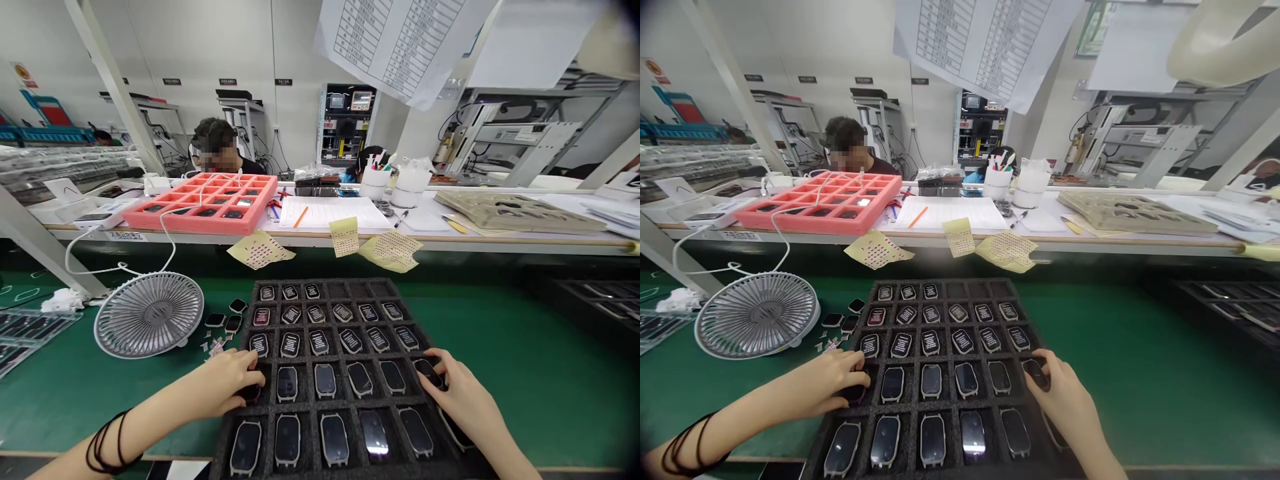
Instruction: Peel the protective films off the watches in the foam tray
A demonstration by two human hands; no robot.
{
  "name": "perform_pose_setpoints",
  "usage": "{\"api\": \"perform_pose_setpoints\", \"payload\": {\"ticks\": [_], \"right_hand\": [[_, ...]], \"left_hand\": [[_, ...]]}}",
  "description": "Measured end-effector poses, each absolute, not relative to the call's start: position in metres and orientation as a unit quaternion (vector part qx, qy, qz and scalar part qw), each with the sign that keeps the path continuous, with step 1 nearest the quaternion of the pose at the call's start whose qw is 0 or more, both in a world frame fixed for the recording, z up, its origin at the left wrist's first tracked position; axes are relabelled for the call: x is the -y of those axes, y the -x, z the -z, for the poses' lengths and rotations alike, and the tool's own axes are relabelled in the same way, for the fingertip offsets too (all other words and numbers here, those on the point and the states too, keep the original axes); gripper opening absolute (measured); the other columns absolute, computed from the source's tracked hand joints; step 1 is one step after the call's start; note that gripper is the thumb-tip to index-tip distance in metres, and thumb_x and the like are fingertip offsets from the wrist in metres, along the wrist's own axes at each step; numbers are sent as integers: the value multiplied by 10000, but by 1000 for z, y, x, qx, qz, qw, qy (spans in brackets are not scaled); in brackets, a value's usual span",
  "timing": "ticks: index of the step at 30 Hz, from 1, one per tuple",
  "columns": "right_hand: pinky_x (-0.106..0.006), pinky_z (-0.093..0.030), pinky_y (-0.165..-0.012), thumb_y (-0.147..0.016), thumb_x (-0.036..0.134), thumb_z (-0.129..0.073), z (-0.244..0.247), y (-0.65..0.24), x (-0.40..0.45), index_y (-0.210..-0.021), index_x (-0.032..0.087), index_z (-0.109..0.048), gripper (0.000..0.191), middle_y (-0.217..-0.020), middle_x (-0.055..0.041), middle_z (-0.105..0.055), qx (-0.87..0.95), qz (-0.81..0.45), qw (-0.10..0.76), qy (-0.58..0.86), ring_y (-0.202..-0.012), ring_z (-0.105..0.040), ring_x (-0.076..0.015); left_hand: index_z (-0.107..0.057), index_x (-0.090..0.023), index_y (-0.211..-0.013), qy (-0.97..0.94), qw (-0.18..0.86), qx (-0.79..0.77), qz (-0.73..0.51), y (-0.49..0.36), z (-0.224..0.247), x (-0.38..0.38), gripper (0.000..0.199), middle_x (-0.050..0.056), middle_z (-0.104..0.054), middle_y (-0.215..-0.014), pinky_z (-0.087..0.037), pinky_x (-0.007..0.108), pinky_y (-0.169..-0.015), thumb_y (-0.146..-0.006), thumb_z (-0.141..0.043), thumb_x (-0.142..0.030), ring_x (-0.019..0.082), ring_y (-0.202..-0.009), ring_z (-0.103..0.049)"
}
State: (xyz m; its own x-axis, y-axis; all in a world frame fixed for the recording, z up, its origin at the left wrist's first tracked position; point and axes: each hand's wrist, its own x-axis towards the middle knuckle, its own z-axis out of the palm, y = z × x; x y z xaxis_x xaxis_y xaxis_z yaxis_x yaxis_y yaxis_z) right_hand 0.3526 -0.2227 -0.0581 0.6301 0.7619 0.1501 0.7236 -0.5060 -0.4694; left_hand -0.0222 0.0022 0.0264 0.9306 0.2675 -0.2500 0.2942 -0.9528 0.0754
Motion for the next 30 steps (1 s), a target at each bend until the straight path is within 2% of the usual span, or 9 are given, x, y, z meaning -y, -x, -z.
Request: {"api": "perform_pose_setpoints", "payload": {"ticks": [8,16,26,30], "right_hand": [[-254,-380,-401,-752,546,-478,61,-350,224,-1018,256,-547,400,-757,-43,-567,435,-11,257,863,-593,-555,-212],[-250,-394,-404,-731,546,-507,64,-355,223,-991,259,-533,388,-739,-25,-563,428,-27,260,865,-555,-547,-192],[-227,-325,-361,-743,556,-495,68,-356,224,-975,259,-519,378,-701,-4,-530,436,-15,271,858,-455,-475,-156],[-223,-338,-365,-754,548,-494,68,-356,224,-1003,259,-524,383,-710,-8,-536,442,-7,276,853,-461,-487,-157]], "left_hand": [[-610,-299,-1061,-974,81,-167,128,23,-28,-1,384,49,-568,-1042,-440,362,-806,-719,-714,-158,269,-920,-599],[-605,-262,-1015,-971,82,-165,155,17,-32,2,307,60,-561,-1031,-451,369,-774,-730,-688,-183,286,-950,-576],[-591,-287,-1041,-969,102,-169,145,22,-28,-1,337,53,-547,-1056,-451,405,-816,-734,-667,-171,282,-961,-567],[-589,-297,-1041,-968,110,-177,142,22,-28,0,337,48,-551,-1054,-448,414,-820,-734,-669,-183,281,-955,-567]]}}
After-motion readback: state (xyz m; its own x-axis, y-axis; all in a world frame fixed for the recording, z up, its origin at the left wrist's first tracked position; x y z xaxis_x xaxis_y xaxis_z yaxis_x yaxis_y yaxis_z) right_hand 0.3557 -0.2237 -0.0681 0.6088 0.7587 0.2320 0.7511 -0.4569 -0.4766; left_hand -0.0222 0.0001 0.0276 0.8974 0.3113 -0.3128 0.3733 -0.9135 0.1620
